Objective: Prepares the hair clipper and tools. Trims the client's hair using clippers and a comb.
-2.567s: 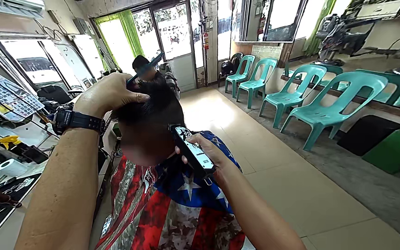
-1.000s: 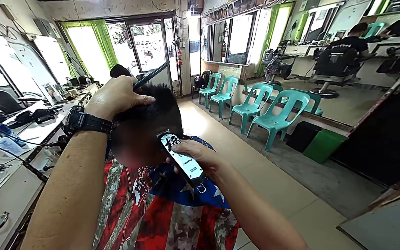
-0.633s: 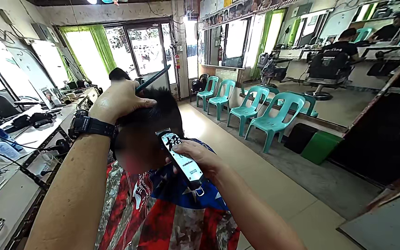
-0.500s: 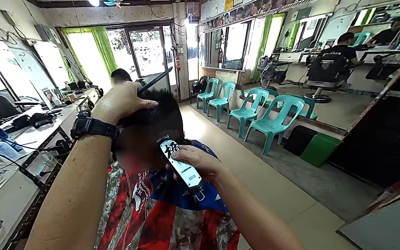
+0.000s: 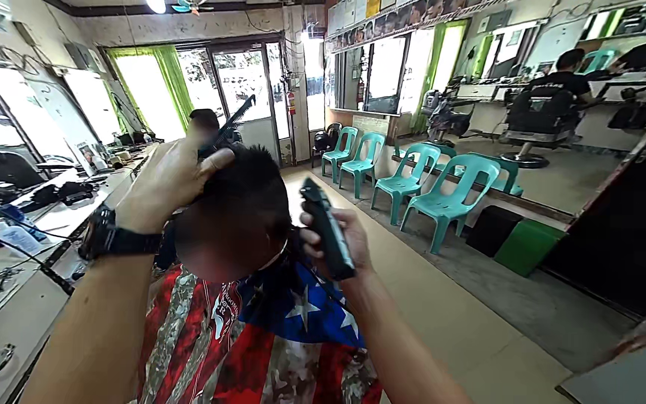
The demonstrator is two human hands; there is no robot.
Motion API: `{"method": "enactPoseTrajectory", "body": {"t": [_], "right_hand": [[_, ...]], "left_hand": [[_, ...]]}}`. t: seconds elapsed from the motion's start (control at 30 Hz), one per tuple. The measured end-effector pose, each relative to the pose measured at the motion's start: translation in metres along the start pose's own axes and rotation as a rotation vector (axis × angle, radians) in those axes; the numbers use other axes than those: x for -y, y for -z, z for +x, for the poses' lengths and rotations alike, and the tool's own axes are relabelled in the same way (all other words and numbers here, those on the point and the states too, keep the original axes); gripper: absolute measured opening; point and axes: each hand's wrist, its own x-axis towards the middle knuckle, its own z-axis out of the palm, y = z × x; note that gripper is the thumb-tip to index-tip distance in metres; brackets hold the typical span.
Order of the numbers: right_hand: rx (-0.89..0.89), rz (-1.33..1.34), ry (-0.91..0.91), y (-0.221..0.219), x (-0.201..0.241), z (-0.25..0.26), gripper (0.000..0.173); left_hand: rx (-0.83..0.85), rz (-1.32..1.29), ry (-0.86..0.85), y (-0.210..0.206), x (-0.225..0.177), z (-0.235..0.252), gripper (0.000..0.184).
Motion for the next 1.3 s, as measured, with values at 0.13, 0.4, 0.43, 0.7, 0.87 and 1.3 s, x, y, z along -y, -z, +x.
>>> {"method": "enactPoseTrajectory", "body": {"t": [0.13, 0.4, 0.43, 0.7, 0.87, 1.3], "right_hand": [[0.039, 0.243, 0.052, 0.038, 0.036, -0.015, 0.043], [-0.024, 0.143, -0.153, 0.135, 0.12, -0.022, 0.042], [-0.023, 0.138, -0.176, 0.145, 0.129, -0.021, 0.043], [0.062, -0.014, -0.348, 0.18, 0.144, -0.004, 0.047], [-0.003, -0.172, -0.467, 0.149, 0.12, 0.0, 0.035], [0.128, -0.365, -0.594, 0.081, 0.056, 0.01, 0.023]], "left_hand": [[-0.111, 0.131, -0.025, -0.003, -0.019, -0.052, 0.035], [0.108, 0.432, -0.089, -0.055, -0.063, -0.087, 0.017], [0.086, 0.446, -0.073, -0.055, -0.07, -0.086, 0.018], [0.095, 0.577, 0.083, -0.059, -0.106, -0.081, 0.016], [0.134, 0.601, 0.104, -0.068, -0.12, -0.086, 0.01], [-0.477, -0.261, 0.303, -0.092, -0.151, -0.219, 0.02]]}}
